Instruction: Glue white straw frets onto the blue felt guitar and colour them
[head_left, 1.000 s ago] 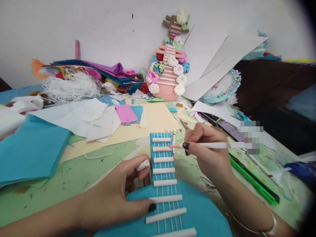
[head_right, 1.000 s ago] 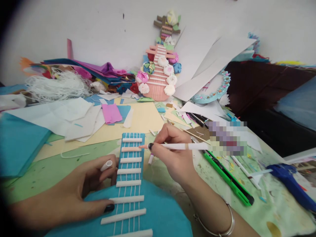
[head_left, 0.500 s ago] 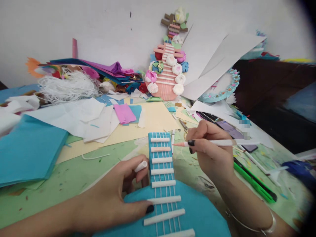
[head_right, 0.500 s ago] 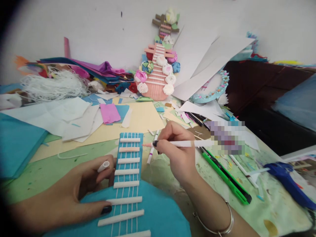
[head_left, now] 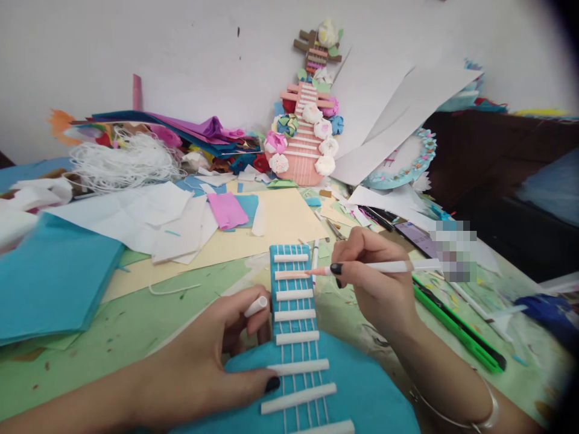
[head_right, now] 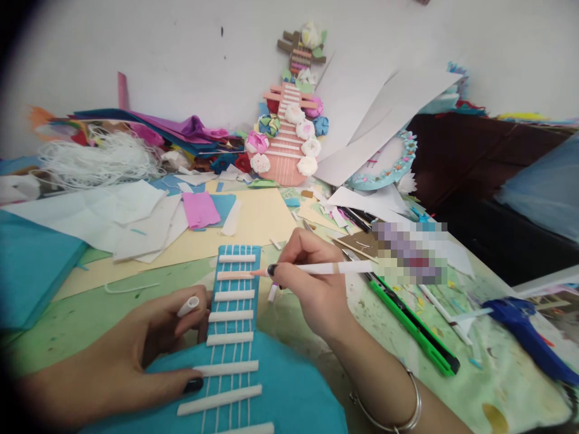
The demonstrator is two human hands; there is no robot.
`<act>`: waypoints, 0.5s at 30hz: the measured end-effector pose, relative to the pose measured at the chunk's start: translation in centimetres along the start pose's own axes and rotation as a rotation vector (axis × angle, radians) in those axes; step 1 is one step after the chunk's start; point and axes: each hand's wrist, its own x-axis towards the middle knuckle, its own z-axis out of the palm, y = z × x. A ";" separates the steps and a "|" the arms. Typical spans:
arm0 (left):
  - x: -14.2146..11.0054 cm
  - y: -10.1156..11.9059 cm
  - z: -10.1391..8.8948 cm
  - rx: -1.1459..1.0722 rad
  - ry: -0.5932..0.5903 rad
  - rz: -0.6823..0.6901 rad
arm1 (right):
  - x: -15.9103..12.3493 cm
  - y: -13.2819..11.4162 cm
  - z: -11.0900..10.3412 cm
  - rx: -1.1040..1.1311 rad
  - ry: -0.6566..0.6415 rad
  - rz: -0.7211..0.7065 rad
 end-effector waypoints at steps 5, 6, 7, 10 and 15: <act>-0.1 -0.5 -0.1 0.032 0.019 0.013 | 0.0 0.0 0.0 0.013 -0.008 0.003; -0.1 -0.5 -0.1 0.040 0.019 0.010 | -0.1 0.0 0.0 0.009 -0.030 0.014; -0.1 -0.4 -0.1 0.043 0.016 0.003 | -0.1 0.0 0.0 0.007 -0.045 0.017; 0.1 -0.1 -0.2 0.034 0.003 -0.001 | -0.2 0.0 0.0 0.018 -0.048 -0.013; 0.0 0.3 -0.1 0.049 0.015 0.001 | -0.3 0.0 0.0 -0.015 -0.098 0.004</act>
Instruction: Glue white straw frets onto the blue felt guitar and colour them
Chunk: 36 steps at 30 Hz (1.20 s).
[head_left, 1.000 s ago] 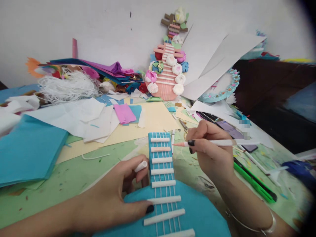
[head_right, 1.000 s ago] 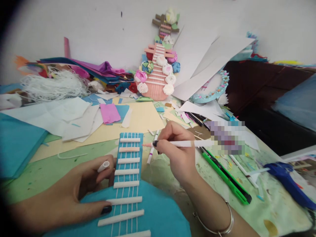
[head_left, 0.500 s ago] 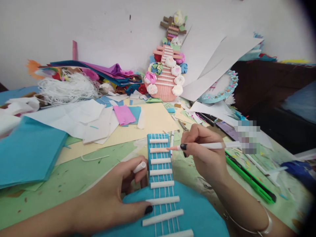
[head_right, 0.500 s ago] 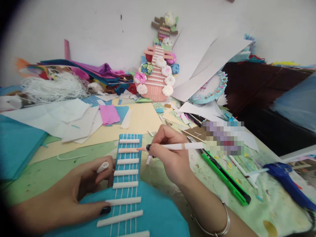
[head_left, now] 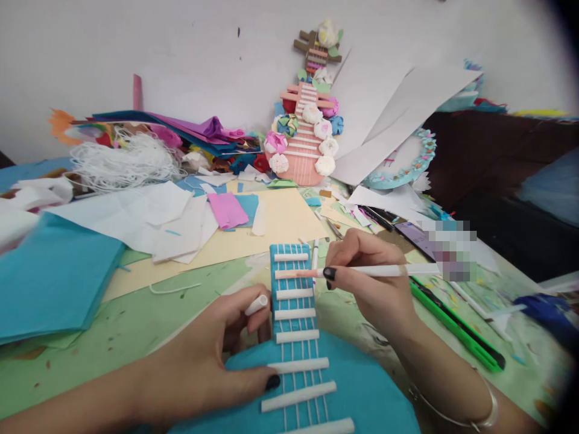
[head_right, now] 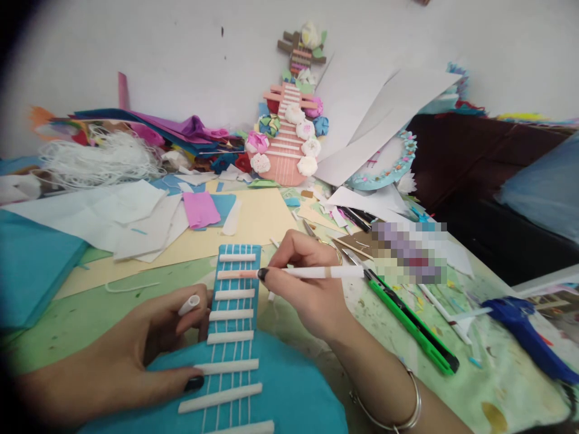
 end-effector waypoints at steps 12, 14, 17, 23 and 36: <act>0.1 0.1 0.0 0.002 0.015 0.000 | -0.1 0.2 0.1 -0.019 0.004 -0.012; 0.1 0.1 0.0 0.006 0.016 -0.004 | -0.1 0.2 0.1 -0.017 0.001 -0.013; 0.1 0.1 0.0 0.002 0.006 -0.002 | -0.1 0.2 0.1 -0.026 -0.032 0.005; 0.1 0.0 0.0 -0.028 -0.005 -0.003 | -0.2 -0.1 0.2 -0.055 -0.075 0.009; 0.0 -0.2 0.0 -0.018 0.014 -0.007 | -0.1 -0.3 0.5 -0.141 -0.088 0.031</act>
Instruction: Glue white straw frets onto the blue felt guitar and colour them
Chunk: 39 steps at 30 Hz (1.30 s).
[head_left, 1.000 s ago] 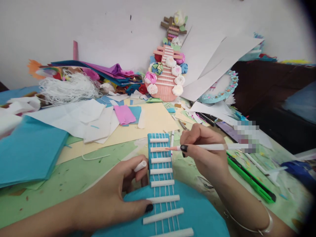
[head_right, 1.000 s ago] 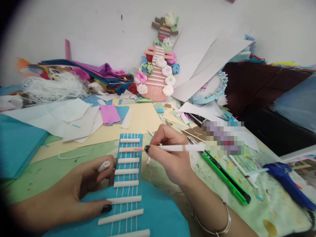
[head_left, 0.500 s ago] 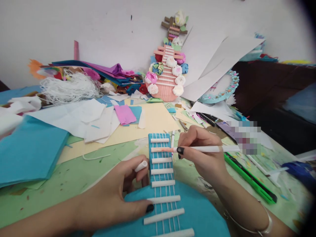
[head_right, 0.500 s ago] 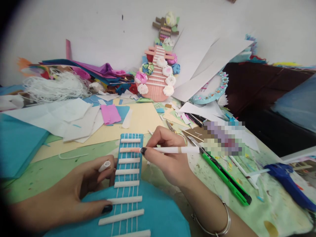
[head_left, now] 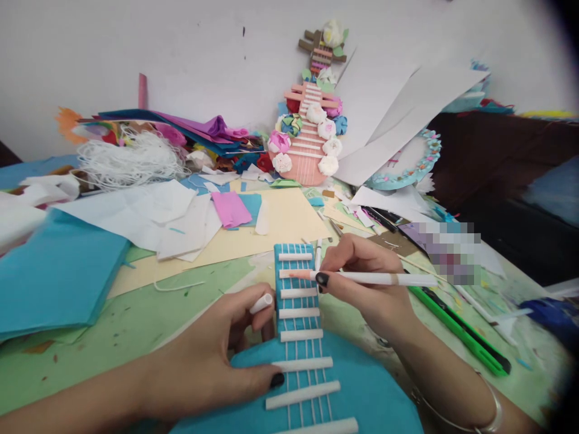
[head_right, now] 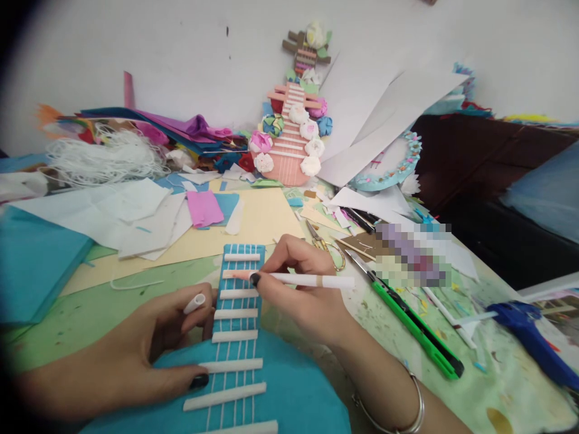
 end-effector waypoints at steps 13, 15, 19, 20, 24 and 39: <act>0.1 0.1 0.0 0.022 0.005 0.005 | 0.0 -0.1 0.1 -0.021 0.035 -0.015; 0.1 0.1 0.0 0.011 0.004 0.008 | 0.1 -0.1 0.2 -0.026 0.045 -0.020; 0.1 0.0 0.1 -0.034 -0.018 0.013 | 0.2 -0.5 0.5 -0.073 0.009 -0.040; 0.1 0.0 0.1 -0.037 -0.018 0.014 | 0.2 -0.7 0.6 -0.087 0.004 -0.050; 0.0 0.0 0.1 -0.032 -0.009 0.023 | 0.1 -0.9 0.5 -0.119 0.003 -0.056; 0.1 -0.1 0.1 -0.043 -0.010 0.044 | 0.0 -0.5 0.2 -0.092 -0.049 -0.039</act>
